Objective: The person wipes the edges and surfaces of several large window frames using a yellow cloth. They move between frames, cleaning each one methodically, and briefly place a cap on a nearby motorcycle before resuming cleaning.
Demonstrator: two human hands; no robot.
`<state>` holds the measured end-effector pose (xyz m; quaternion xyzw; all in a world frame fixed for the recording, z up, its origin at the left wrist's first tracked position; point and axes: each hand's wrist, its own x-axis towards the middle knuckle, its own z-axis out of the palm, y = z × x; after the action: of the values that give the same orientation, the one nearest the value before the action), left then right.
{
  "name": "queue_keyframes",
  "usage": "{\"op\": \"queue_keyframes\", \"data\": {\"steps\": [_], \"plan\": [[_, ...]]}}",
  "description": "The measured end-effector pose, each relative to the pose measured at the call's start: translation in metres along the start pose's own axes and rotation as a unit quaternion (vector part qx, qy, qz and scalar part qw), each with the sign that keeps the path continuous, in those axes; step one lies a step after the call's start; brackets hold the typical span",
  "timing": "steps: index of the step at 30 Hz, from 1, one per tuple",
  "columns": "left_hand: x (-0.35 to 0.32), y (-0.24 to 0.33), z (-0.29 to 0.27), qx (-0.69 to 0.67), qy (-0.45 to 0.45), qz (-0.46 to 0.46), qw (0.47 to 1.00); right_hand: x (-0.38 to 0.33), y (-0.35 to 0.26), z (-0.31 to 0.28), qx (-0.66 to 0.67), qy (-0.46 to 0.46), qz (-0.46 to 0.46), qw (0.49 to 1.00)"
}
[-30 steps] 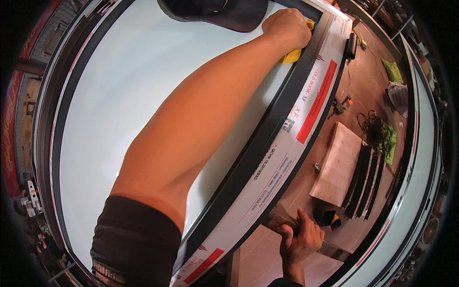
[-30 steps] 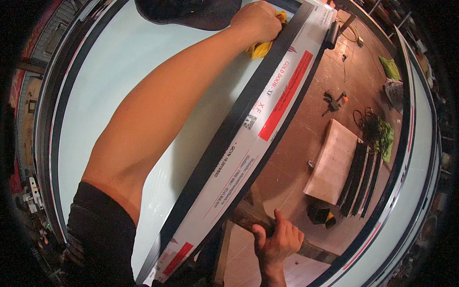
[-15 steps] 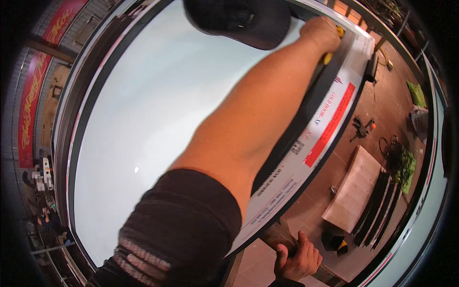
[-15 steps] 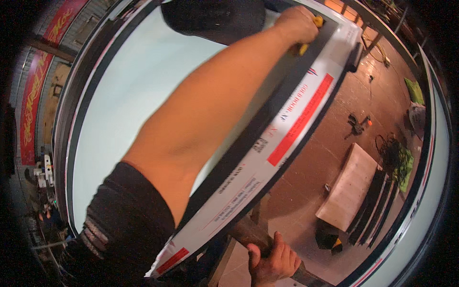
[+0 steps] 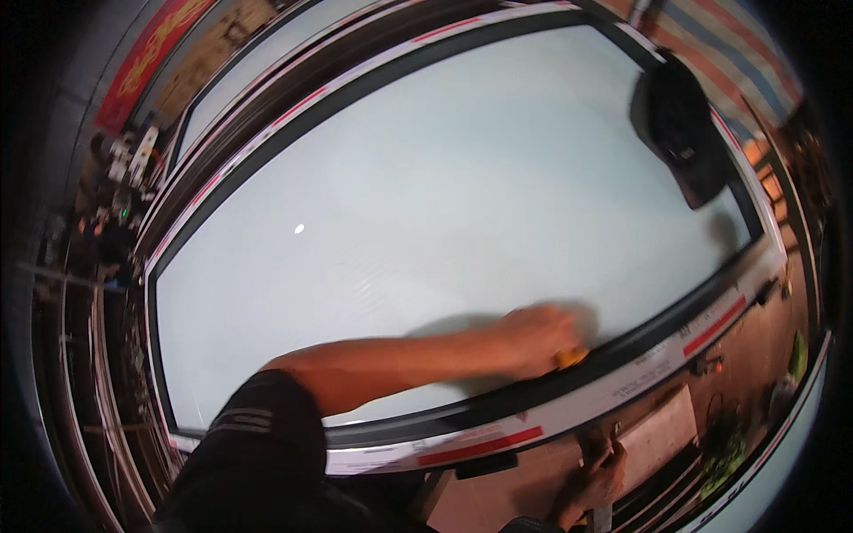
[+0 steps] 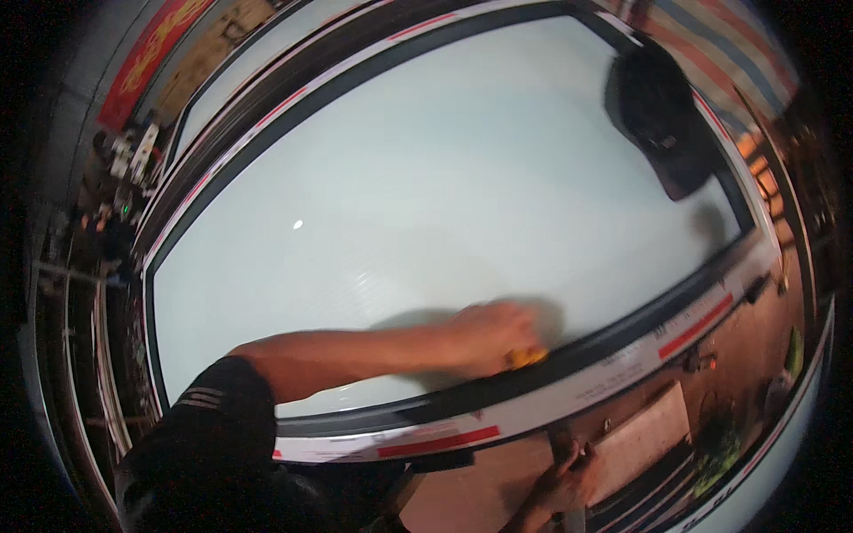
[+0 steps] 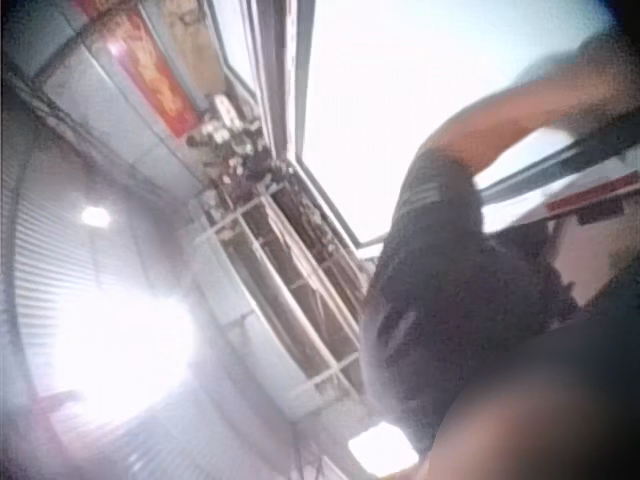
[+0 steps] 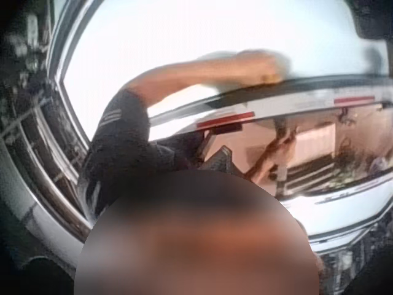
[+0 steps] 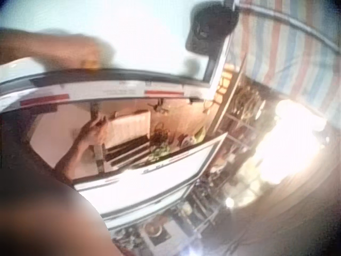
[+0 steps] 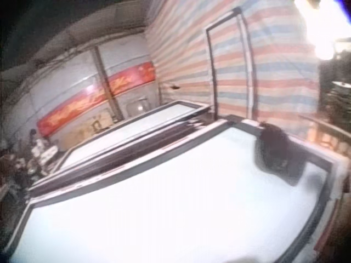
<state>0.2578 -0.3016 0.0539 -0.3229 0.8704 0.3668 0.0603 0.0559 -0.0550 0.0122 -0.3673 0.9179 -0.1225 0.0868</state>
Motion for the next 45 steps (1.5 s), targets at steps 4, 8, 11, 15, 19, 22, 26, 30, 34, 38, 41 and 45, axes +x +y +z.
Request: {"op": "queue_keyframes", "data": {"steps": [4,8,11,15,19,22,26,30,34,38,41,45], "plan": [[-0.189,-0.039,0.036,-0.092,0.025,-0.004,0.995,0.001,0.0,0.0,-0.031,-0.009,-0.011,0.999],[-0.347,-0.058,0.069,-0.067,-0.024,-0.129,0.989,0.002,0.005,0.004,-0.023,-0.017,-0.001,1.0],[-0.435,-0.068,0.088,-0.058,-0.027,-0.196,0.979,0.007,0.018,0.011,-0.096,-0.009,-0.002,0.995],[-0.538,-0.086,0.109,-0.036,-0.017,-0.229,0.973,0.016,0.04,0.019,-0.255,-0.023,-0.081,0.963],[-0.655,-0.112,0.108,-0.004,-0.166,-0.322,0.932,0.026,0.041,0.019,-0.347,0.019,-0.177,0.921],[-0.71,-0.145,0.098,0.111,-0.113,-0.514,0.843,0.038,0.021,0.018,-0.242,0.08,-0.245,0.935],[-0.728,-0.234,0.052,0.153,0.339,-0.636,0.676,0.051,-0.024,0.025,0.025,0.119,-0.433,0.893],[-0.715,-0.345,-0.007,0.168,0.454,-0.666,0.568,0.045,-0.08,0.039,0.381,-0.043,-0.109,0.917],[-0.691,-0.44,-0.054,0.148,0.424,-0.738,0.504,0.026,-0.115,0.016,0.268,-0.078,0.002,0.96],[-0.634,-0.508,-0.096,0.143,0.424,-0.773,0.45,0.023,-0.119,0.004,0.07,-0.016,-0.154,0.985],[-0.587,-0.529,-0.133,0.144,0.453,-0.739,0.477,0.024,-0.112,0.011,-0.008,0.071,-0.194,0.978],[-0.521,-0.506,-0.154,0.184,0.43,-0.704,0.535,0.008,-0.113,0.01,0.121,-0.004,-0.178,0.977]]}}
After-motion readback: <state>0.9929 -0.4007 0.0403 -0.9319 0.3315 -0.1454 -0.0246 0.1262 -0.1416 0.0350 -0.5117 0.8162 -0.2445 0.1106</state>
